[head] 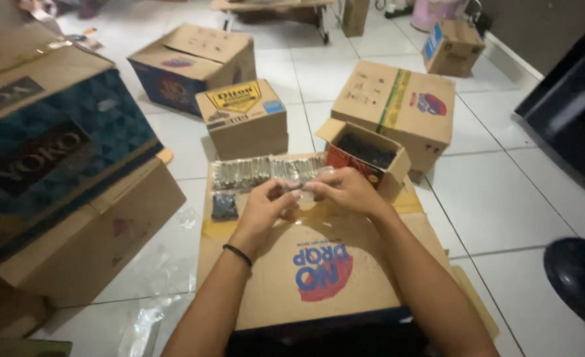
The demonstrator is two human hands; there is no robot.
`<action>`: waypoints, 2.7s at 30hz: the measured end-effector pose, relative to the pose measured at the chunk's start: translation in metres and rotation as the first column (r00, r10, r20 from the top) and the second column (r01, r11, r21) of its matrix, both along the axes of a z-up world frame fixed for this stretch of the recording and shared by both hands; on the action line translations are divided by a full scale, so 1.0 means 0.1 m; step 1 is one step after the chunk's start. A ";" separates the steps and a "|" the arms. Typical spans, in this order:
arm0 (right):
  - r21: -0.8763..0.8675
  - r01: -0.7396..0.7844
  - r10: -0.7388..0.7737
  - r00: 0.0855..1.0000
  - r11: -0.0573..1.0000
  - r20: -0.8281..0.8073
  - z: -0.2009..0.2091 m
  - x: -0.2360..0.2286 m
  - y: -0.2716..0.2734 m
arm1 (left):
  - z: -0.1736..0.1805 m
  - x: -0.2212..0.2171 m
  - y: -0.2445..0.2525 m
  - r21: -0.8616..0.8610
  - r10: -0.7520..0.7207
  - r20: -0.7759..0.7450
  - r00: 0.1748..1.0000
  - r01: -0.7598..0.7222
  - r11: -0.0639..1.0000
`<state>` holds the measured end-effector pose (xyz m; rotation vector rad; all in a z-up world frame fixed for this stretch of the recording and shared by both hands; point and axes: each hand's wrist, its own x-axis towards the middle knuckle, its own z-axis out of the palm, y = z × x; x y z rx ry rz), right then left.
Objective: Bagging small metal bolts into plastic bags and organizing them in boxes.
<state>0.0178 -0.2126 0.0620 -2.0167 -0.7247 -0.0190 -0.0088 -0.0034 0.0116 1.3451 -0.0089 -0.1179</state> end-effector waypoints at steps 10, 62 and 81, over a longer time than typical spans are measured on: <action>-0.012 0.044 -0.044 0.999 0.999 -0.025 0.00 -0.01 0.01 | 0.00 0.02 -0.02 -0.089 0.026 0.017 1.000 -0.024 0.996; -0.010 -0.001 0.001 1.000 1.000 -0.014 0.01 -0.09 0.01 | -0.12 0.07 -0.01 -0.050 0.044 0.125 0.991 -0.038 0.998; -0.018 -0.014 0.015 1.000 1.000 0.007 0.10 -0.06 0.07 | -0.05 0.05 -0.01 -0.047 0.041 0.128 0.991 -0.035 0.998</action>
